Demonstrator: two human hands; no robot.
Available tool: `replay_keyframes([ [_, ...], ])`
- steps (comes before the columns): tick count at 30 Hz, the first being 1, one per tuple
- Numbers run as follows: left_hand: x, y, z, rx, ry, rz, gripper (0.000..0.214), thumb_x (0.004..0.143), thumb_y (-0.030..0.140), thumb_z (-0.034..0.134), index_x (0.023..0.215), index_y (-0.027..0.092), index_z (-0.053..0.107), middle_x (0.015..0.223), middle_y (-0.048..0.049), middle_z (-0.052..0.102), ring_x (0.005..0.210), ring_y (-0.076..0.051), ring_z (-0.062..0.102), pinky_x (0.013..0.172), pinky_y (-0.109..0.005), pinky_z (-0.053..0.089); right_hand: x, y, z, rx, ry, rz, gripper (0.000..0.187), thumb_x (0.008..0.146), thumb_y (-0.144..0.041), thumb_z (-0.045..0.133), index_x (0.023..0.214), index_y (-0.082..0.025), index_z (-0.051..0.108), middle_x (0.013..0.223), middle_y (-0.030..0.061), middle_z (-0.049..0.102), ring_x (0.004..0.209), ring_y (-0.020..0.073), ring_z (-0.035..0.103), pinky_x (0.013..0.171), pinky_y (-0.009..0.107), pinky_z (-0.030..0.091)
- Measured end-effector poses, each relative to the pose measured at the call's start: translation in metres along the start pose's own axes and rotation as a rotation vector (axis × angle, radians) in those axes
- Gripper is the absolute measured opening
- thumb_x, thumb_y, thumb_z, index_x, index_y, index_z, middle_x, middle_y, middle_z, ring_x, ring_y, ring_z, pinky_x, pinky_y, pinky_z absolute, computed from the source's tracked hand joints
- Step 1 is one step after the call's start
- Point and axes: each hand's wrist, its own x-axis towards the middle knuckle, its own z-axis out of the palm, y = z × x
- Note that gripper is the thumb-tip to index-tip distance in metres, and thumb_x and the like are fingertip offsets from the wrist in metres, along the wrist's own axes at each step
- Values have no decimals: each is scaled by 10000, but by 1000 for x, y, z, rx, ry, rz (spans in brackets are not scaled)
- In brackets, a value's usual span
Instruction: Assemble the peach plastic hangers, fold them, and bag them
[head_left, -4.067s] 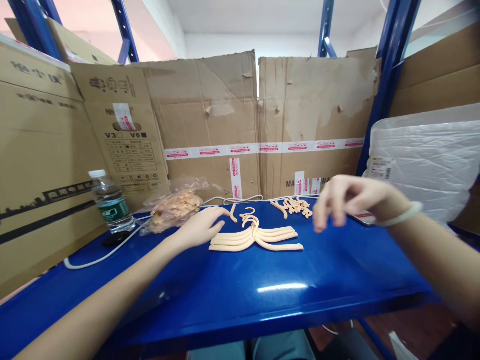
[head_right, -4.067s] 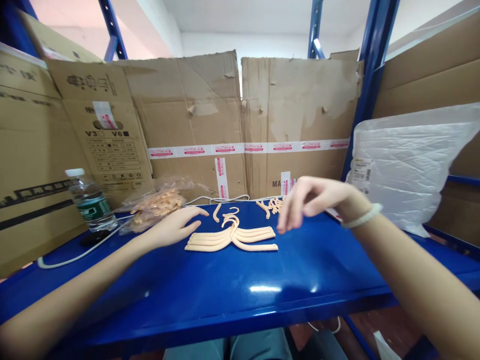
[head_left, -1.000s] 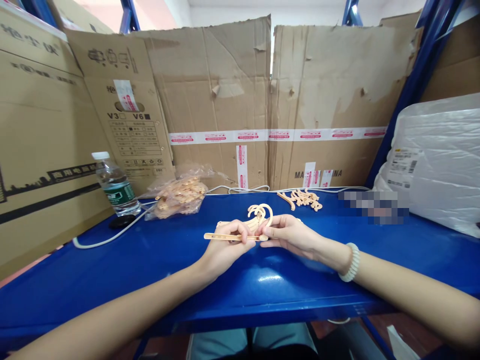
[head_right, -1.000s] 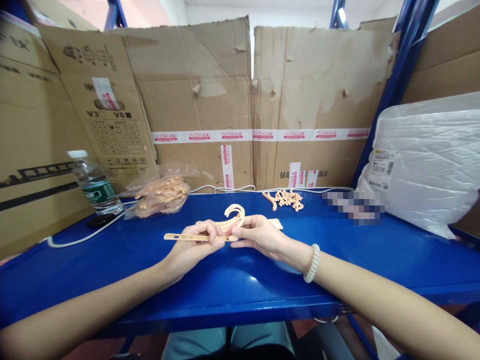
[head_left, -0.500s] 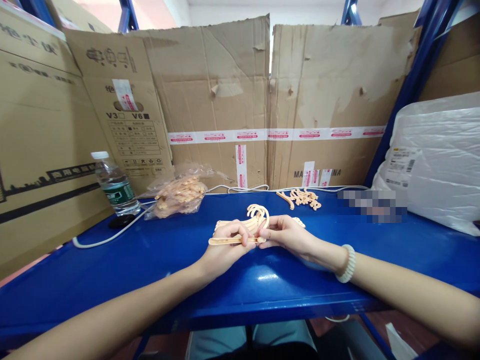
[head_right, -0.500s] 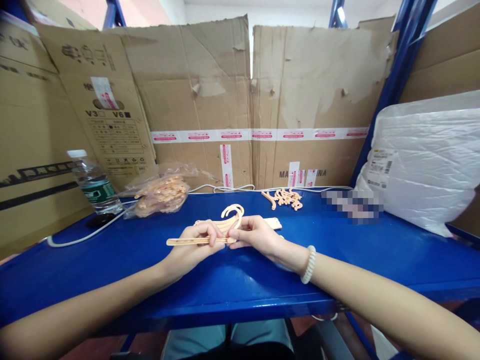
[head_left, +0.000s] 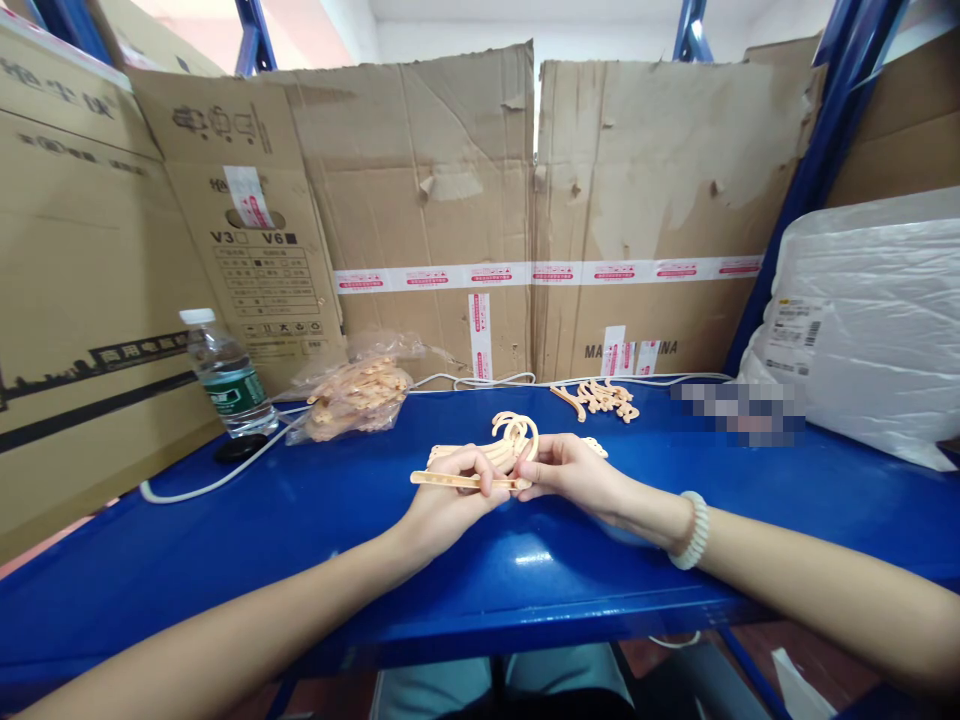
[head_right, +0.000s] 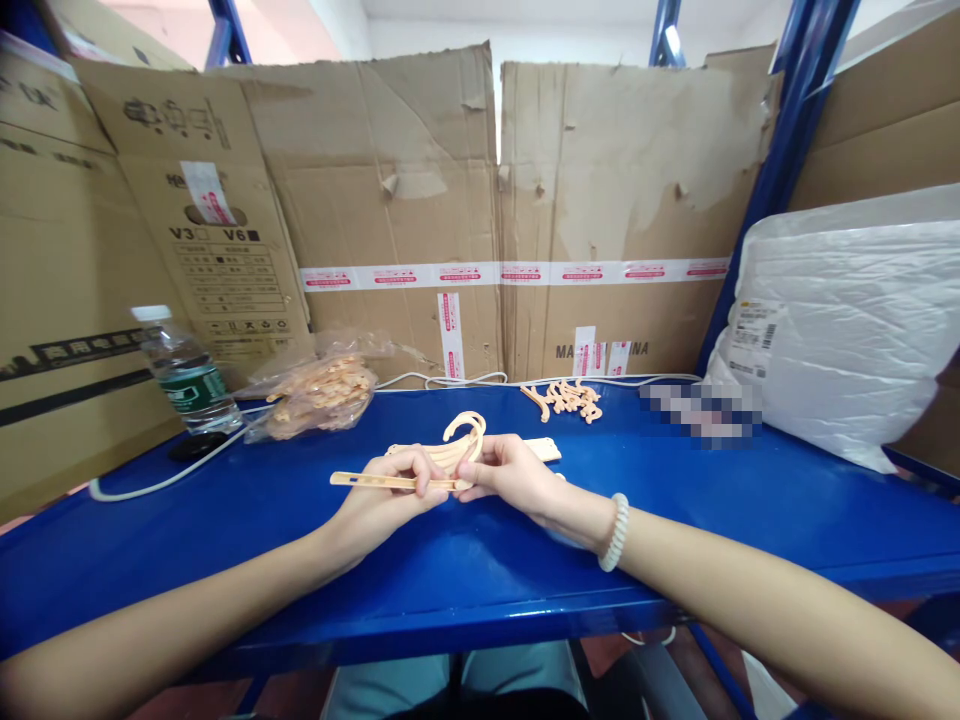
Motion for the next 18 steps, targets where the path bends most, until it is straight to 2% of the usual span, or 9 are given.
replay_keyframes([
  [7,0,-5,3,-72,-9,-73,322,678,303,733,533,179,474,679,-21,635,706,-181,631,666,-298,488,-1,0,4,-62,39,-36,373,590,-435,832,767,-159,655,725,4,672,640,126,639,676,284,546],
  [18,0,2,6,-119,8,-117,295,654,243,727,519,188,470,658,-3,661,693,-184,655,660,-301,498,0,5,6,-106,58,-113,320,624,-422,793,713,-197,583,666,-7,627,615,147,613,645,319,525],
])
